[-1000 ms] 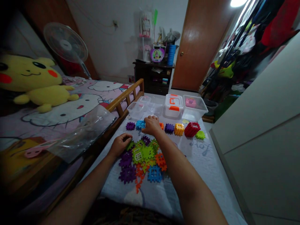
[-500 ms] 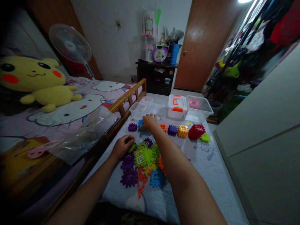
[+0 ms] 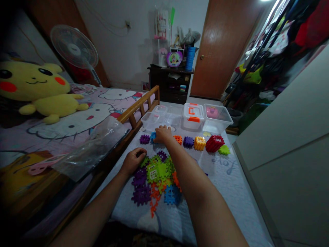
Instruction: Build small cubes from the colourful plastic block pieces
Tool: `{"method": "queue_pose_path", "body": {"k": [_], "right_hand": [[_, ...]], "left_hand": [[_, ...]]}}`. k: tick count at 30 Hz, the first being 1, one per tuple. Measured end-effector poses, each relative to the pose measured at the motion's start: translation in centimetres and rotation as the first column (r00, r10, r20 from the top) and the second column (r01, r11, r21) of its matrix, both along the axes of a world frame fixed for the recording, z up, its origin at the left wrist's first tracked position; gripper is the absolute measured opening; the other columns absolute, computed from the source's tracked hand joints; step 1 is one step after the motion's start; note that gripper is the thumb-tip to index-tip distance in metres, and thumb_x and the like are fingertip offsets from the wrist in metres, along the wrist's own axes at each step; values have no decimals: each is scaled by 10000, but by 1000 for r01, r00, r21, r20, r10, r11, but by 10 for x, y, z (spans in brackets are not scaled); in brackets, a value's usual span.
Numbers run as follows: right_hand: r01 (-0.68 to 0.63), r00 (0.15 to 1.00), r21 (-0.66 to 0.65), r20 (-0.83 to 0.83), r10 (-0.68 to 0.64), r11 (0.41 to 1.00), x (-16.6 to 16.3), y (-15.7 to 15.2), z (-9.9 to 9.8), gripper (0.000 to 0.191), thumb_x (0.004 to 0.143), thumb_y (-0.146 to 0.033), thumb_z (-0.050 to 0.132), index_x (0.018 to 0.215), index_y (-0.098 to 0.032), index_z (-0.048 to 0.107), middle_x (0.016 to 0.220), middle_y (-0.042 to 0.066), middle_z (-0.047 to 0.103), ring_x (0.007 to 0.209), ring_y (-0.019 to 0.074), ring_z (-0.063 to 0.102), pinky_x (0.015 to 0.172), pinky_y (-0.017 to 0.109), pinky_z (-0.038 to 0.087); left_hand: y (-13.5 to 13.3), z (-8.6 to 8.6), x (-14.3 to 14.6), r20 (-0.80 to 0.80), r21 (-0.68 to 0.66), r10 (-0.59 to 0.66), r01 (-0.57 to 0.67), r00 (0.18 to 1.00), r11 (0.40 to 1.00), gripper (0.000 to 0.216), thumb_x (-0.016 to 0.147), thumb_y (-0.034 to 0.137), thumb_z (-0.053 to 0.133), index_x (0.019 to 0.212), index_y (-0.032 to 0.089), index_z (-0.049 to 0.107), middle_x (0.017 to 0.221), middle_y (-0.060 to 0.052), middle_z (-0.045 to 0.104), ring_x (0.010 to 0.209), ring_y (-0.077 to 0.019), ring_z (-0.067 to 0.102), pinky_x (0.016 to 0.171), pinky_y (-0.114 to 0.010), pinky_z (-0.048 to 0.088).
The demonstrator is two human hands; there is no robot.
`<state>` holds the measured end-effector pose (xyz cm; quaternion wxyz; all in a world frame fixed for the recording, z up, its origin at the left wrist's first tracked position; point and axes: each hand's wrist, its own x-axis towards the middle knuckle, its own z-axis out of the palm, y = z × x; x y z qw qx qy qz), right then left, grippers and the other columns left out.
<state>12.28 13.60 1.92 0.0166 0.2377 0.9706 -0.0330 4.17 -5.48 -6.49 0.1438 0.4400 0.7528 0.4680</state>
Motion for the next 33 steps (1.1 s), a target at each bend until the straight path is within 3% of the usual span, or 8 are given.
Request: {"method": "queue_pose_path", "body": {"k": [11,17,23,28,33], "right_hand": [[21,999,-30,-46,-22,999,3,1,-3,522,785,-484,675,1208,-178,651,1282,177,615,1179,352,549,981,500,424],[102,957,-160,-253,-140,982,25,11,4,542,869,-465,624,1319,-167,582,1317,159,595,1204,305,553,998,439,439],[82,868,-239,-459,-187,968,103,20,-3,349,891,-275,588,1214,-153,632,1216,133,641,1155,242,593,1006,374,447],[81,825,-272,-522,-218,959,186,10,-26,276,856,-292,594,1096,-184,676,1111,110,672,1047,244,633,951,409,486],[167,778,-348,-529,-340,923,250,-8,-46,266,839,-338,565,1035,-215,695,1057,102,683,992,253,654,904,423,520]], "left_hand": [[-1,2,1,-2,-6,-2,2,1000,1000,240,810,406,565,846,207,693,908,-50,741,887,-229,679,898,-349,508],[-1,2,1,17,0,10,-10,1000,1000,240,795,415,569,841,212,689,903,-48,740,892,-233,678,905,-357,507],[-1,1,1,5,-8,10,-10,1000,1000,250,791,419,561,838,209,689,883,-43,738,864,-229,677,874,-354,518],[-2,4,1,-7,-13,2,-2,1000,1000,264,791,427,566,842,203,698,891,-46,740,871,-230,680,885,-354,516],[-1,3,1,14,-1,7,-7,1000,1000,285,772,428,578,889,195,692,923,-58,745,895,-236,685,892,-365,518]]}}
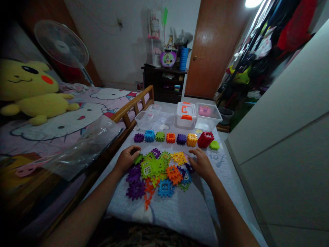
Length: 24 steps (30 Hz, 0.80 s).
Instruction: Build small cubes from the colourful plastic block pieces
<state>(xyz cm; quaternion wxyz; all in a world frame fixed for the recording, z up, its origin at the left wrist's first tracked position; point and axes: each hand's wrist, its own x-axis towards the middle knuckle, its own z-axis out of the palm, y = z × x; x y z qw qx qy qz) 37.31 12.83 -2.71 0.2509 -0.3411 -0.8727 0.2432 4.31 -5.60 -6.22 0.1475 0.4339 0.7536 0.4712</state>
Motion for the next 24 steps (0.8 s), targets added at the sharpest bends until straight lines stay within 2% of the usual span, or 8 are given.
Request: {"method": "queue_pose_path", "body": {"k": [4,9,12,16,21,24], "right_hand": [[106,993,-25,-47,-107,994,26,-11,-13,263,833,-386,550,978,-228,701,1021,103,692,941,262,661,872,441,538],[216,967,-56,-128,-222,975,38,-14,-29,293,850,-414,545,1004,-216,694,1022,123,698,923,273,666,851,457,545],[240,956,-59,-158,-246,969,40,-12,-36,279,848,-415,553,989,-216,689,996,117,703,905,269,667,857,454,540],[256,948,-61,-179,-263,965,41,-11,-42,255,850,-411,546,956,-220,679,958,107,695,897,271,657,850,453,532],[243,953,-51,-173,-248,969,40,-13,-44,226,854,-377,541,962,-225,670,966,104,682,912,269,645,860,448,521],[236,956,-31,-170,-238,971,40,-13,-44,220,850,-367,545,960,-221,668,963,107,678,910,269,643,860,441,518]], "left_hand": [[2,-2,-2,18,11,-2,2,1000,1000,327,761,448,602,944,191,688,973,-73,750,942,-242,687,922,-379,513],[4,-1,-6,10,-10,-32,32,999,999,373,733,446,639,991,182,693,1039,-95,746,973,-258,688,942,-403,516],[8,5,-8,-85,-12,9,-10,996,1000,378,764,441,629,1033,183,693,1071,-99,728,992,-256,681,936,-388,512],[22,16,-11,-245,-59,24,-40,969,997,359,795,400,631,1071,179,692,1014,-97,712,925,-252,673,876,-364,507],[46,26,-16,-489,-131,52,-132,871,983,381,778,422,719,1075,185,690,1000,-125,705,949,-298,640,873,-379,466],[56,31,-17,-595,-190,34,-182,803,965,374,768,479,738,1001,188,709,985,-142,700,960,-325,627,856,-387,451]]}}
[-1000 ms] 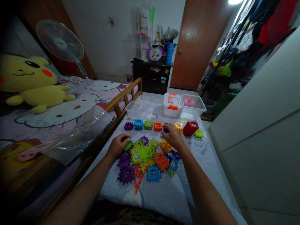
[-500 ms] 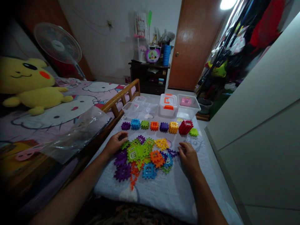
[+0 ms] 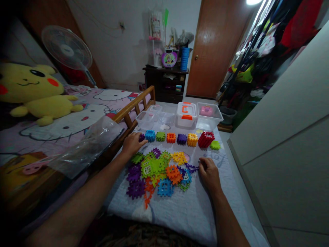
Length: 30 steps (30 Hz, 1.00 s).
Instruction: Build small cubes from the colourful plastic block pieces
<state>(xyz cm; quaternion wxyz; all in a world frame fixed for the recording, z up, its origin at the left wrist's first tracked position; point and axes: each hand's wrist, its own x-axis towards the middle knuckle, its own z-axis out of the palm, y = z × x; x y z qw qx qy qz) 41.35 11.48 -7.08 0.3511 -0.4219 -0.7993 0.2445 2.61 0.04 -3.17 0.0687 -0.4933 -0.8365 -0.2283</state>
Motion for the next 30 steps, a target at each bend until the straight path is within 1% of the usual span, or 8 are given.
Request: {"method": "queue_pose_path", "body": {"k": [4,8,11,20,26,28,30], "right_hand": [[4,1000,16,-3,-4,1000,0,1,-2,218,846,-349,540,962,-214,667,961,106,675,906,264,644,859,432,516],[-1,1000,37,-9,1,999,0,3,-5,236,835,-347,543,960,-191,669,951,109,673,900,261,640,857,430,513],[-12,1000,41,-1,12,999,1,4,-7,236,837,-347,547,959,-185,668,944,109,669,893,260,639,846,425,515],[-16,1000,47,8,16,999,2,3,-7,207,850,-318,543,968,-193,658,953,99,667,898,251,637,850,416,512],[-22,1000,44,10,22,999,1,2,-5,203,852,-307,536,968,-193,659,957,98,663,904,248,635,855,411,506],[-19,1000,41,5,19,999,1,2,-5,208,845,-311,541,967,-192,660,954,99,663,905,252,634,855,413,506],[-18,1000,39,3,18,999,1,2,-5,214,839,-313,543,965,-187,662,953,103,663,904,255,635,853,415,506]], "left_hand": [[7,6,4,-81,-108,41,-50,996,993,373,806,522,688,925,170,721,983,-166,687,984,-358,611,837,-417,438],[10,10,10,-136,-192,79,-104,988,976,386,839,539,638,955,181,723,1030,-146,687,1008,-337,609,828,-406,435],[12,12,13,-148,-225,87,-119,985,967,380,851,542,617,949,191,727,1039,-136,694,1021,-327,608,830,-400,433],[16,12,17,-140,-194,90,-116,986,974,374,862,507,597,921,166,740,1006,-162,701,1010,-357,620,827,-434,418],[14,14,18,-163,-173,88,-116,983,978,361,855,519,608,882,181,734,992,-153,707,984,-346,625,818,-428,422],[10,15,17,-170,-149,93,-119,981,982,371,850,530,614,901,181,729,1001,-155,707,991,-352,622,829,-435,426],[3,15,15,-167,-117,90,-111,982,987,386,854,527,608,963,175,723,1019,-158,706,1009,-360,619,846,-447,432]]}}
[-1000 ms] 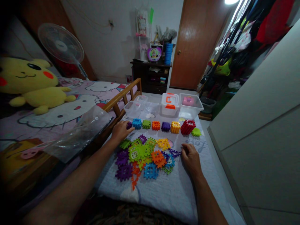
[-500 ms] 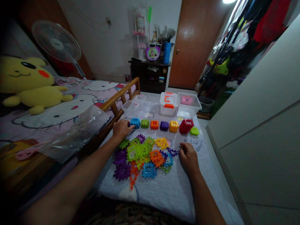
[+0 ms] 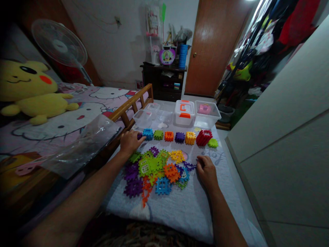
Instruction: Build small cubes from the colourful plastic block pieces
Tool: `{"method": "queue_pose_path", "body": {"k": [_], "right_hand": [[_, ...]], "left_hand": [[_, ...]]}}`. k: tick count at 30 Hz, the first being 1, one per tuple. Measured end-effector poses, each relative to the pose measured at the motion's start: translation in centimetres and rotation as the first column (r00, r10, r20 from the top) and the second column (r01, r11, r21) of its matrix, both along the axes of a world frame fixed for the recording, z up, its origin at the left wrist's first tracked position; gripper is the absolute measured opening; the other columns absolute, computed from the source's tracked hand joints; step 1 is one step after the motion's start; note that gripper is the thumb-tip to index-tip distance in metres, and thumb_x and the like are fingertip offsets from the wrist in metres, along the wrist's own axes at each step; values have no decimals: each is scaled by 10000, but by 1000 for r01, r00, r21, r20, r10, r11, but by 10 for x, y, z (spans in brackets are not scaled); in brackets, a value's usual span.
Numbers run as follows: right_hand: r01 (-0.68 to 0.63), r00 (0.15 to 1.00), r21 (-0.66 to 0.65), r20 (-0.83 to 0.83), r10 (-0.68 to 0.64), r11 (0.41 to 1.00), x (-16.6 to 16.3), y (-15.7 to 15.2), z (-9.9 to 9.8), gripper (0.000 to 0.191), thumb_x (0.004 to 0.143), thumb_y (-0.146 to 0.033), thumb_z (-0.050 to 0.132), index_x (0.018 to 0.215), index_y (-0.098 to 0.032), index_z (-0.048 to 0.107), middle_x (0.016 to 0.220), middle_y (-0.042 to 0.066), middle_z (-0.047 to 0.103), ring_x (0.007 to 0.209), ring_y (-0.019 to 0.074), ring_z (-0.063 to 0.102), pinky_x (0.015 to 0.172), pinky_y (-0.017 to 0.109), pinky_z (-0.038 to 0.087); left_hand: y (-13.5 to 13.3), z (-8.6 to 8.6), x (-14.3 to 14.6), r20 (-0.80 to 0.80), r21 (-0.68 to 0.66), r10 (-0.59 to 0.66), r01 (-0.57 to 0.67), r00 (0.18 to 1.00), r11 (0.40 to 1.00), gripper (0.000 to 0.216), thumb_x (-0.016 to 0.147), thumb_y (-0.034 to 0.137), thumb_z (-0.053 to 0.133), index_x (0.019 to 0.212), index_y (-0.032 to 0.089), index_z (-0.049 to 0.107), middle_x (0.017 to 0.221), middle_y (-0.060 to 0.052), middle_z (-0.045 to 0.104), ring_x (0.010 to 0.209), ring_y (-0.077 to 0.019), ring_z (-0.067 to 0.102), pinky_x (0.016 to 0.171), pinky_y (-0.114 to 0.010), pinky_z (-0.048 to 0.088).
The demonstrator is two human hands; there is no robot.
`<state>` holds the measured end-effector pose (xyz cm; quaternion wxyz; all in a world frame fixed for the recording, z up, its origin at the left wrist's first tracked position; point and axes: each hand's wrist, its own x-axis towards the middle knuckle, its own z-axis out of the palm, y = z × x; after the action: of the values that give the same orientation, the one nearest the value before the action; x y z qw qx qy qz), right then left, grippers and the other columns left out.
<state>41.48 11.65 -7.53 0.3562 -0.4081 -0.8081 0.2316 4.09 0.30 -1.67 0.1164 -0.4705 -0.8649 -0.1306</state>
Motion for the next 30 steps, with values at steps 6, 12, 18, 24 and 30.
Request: {"method": "queue_pose_path", "body": {"k": [6,12,18,24,30], "right_hand": [[2,1000,4,11,-2,1000,0,0,0,222,832,-304,535,967,-184,663,953,103,664,896,250,638,844,407,510],[13,1000,3,6,-13,1000,0,1,-2,225,829,-301,526,970,-192,664,965,99,671,919,252,634,874,418,502],[21,1000,-5,8,-21,1000,0,1,-2,236,840,-316,519,972,-185,664,954,102,668,903,250,632,856,414,503],[25,1000,-16,6,-24,1000,-2,-1,1,230,827,-313,532,967,-189,666,962,103,673,902,251,632,860,420,503],[31,999,-22,-6,-31,999,-2,-1,2,213,817,-312,536,941,-198,667,940,99,671,887,249,628,850,421,505]], "left_hand": [[-40,-17,-9,287,126,-227,198,931,972,364,884,477,524,1014,188,703,1067,-114,709,1033,-287,642,938,-405,465],[-73,-33,0,510,221,-333,253,793,942,411,840,541,532,981,191,696,1064,-107,691,1050,-285,637,988,-435,472],[-69,-33,19,619,286,-342,203,707,936,380,835,498,537,1026,203,681,1117,-110,678,1084,-273,626,1008,-431,471],[-59,-35,28,707,321,-361,178,608,930,415,837,500,550,1105,206,670,1153,-95,694,1084,-265,637,997,-426,480],[-52,-38,11,682,365,-355,123,639,923,436,829,514,548,1078,179,673,1137,-106,698,1073,-264,644,982,-425,486]]}}
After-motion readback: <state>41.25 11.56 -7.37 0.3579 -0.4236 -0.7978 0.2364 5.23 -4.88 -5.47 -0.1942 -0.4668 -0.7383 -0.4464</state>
